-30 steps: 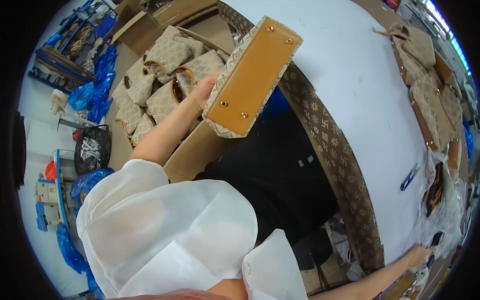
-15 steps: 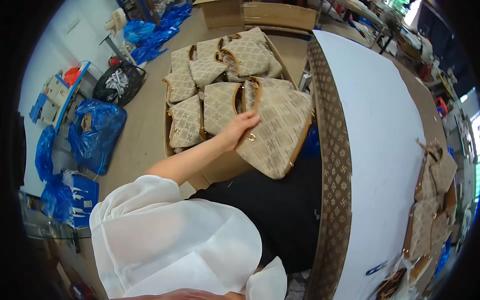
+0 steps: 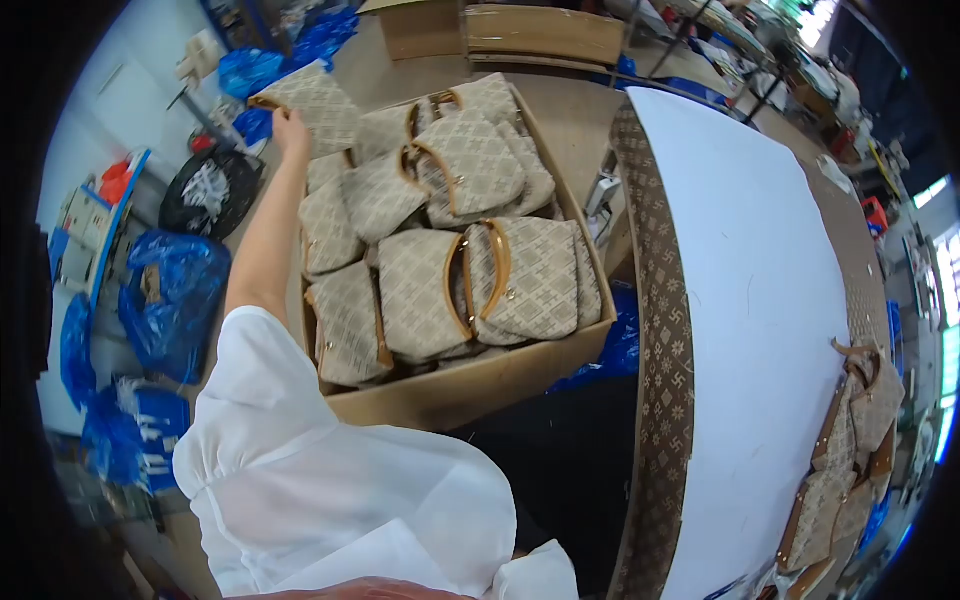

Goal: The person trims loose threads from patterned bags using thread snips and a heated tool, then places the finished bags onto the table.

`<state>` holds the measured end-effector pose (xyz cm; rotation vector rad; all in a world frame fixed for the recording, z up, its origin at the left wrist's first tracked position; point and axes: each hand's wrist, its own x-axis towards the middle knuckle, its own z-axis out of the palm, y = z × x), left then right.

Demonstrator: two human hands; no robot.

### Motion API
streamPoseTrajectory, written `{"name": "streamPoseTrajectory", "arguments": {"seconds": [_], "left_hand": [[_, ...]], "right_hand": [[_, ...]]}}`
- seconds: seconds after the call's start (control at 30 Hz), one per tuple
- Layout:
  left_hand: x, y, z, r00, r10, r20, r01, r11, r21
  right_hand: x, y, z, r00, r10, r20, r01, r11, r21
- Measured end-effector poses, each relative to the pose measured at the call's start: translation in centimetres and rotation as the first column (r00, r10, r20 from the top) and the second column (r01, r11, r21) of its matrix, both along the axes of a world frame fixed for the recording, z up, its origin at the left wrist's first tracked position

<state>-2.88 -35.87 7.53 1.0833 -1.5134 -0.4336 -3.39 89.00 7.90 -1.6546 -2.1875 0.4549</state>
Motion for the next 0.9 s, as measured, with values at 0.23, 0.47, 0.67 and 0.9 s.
{"name": "streamPoseTrajectory", "arguments": {"seconds": [0.23,0.47,0.67,0.9], "left_hand": [[-8.8,-13.3,-12.4,0.787,-0.605,0.121,0.579,0.792,0.192],[-14.1,-6.3,-15.8,0.52,-0.764,0.382,0.487,0.633,0.602],[-26.3,5.5,-0.7,0.756,-0.288,0.588,0.627,0.578,-0.522],[-32.6,57.6,14.6,-0.024,-0.687,0.727,0.762,-0.483,-0.431]], "right_hand": [[-4.0,-2.2,0.2,0.672,-0.342,-0.656,-0.137,0.814,-0.565],[19.0,5.1,2.5,-0.251,-0.32,-0.914,-0.225,0.937,-0.266],[19.5,-0.7,2.5,-0.41,-0.45,-0.794,-0.341,0.882,-0.324],[10.7,-19.5,-0.7,0.637,0.221,-0.738,-0.24,0.967,0.082]]}}
